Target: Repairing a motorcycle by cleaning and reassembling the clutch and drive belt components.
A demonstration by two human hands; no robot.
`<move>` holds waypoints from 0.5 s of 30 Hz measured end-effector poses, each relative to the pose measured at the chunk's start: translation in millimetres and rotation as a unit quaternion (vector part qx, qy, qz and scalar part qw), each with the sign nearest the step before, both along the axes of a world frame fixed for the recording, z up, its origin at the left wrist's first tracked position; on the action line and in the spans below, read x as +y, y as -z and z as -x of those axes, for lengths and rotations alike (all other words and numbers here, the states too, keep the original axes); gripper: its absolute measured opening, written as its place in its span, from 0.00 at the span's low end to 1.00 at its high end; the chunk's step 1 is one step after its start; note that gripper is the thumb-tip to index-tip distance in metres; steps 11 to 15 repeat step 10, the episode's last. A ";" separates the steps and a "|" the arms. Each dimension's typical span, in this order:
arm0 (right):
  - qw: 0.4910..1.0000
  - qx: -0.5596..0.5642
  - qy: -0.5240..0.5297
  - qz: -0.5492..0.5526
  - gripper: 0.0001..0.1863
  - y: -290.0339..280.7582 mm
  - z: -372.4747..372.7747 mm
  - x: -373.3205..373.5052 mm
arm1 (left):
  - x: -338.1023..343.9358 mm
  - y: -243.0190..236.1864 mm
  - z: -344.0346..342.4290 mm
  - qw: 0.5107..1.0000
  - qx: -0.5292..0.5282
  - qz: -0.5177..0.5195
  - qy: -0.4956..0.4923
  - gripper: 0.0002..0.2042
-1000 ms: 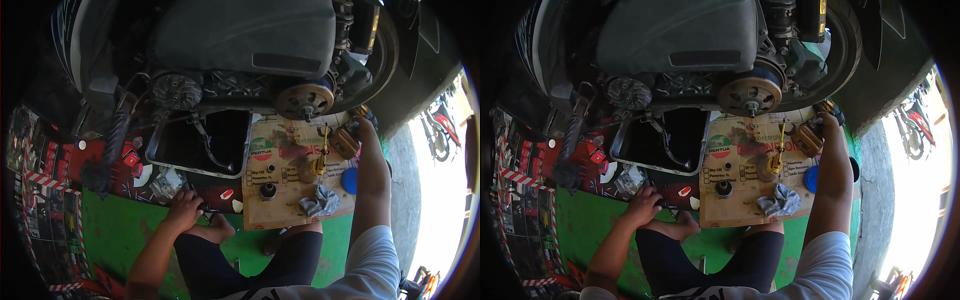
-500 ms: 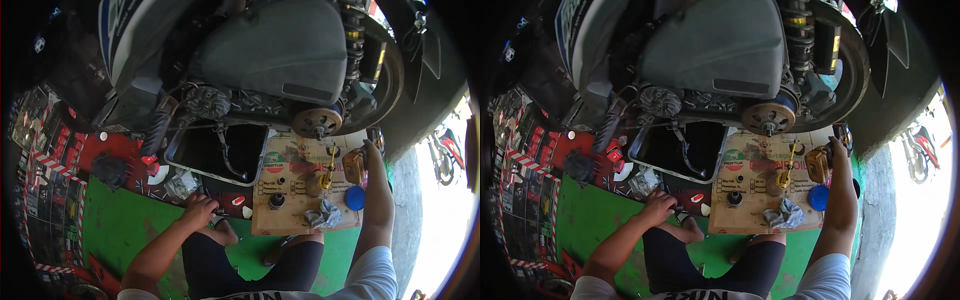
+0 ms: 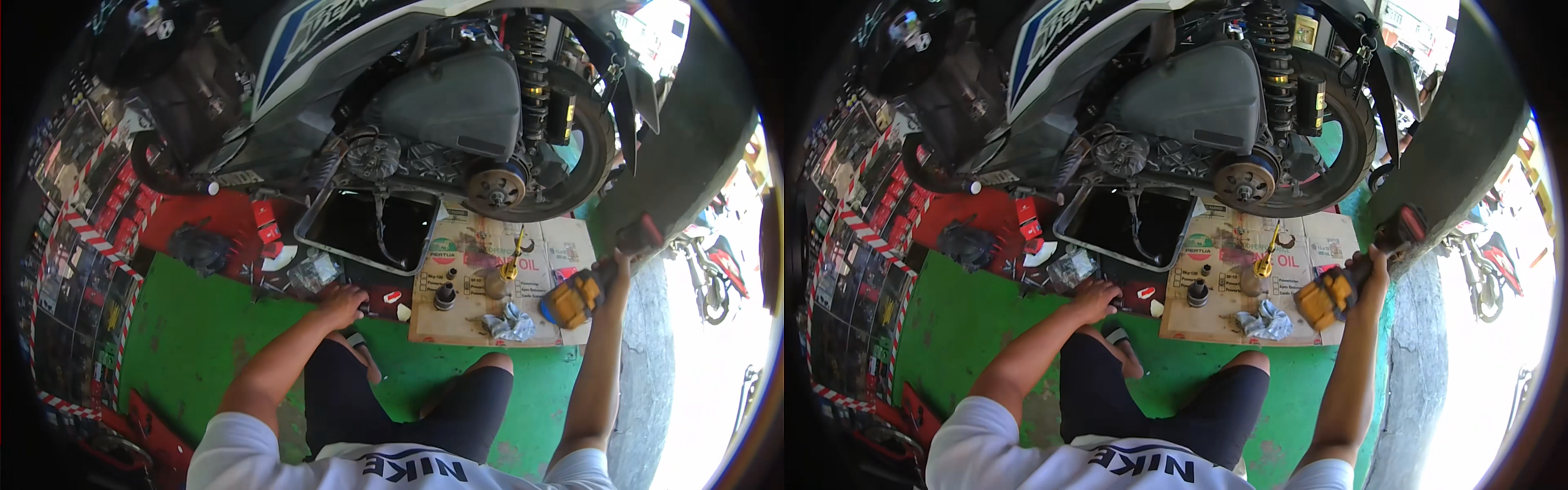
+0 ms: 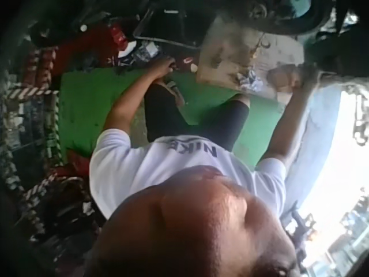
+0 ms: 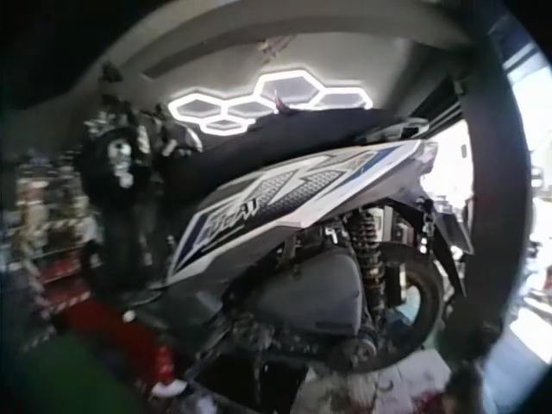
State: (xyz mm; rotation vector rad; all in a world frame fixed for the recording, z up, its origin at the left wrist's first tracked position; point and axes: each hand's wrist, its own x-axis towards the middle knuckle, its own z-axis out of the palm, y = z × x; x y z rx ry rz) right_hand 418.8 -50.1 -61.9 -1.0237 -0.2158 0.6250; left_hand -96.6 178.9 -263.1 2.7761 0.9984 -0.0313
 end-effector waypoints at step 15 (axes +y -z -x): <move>0.916 -0.304 -0.262 -0.007 0.40 9.3 155.1 -110.8 | 0.6 -7.5 -8.1 0.996 0.037 0.063 -0.059 0.20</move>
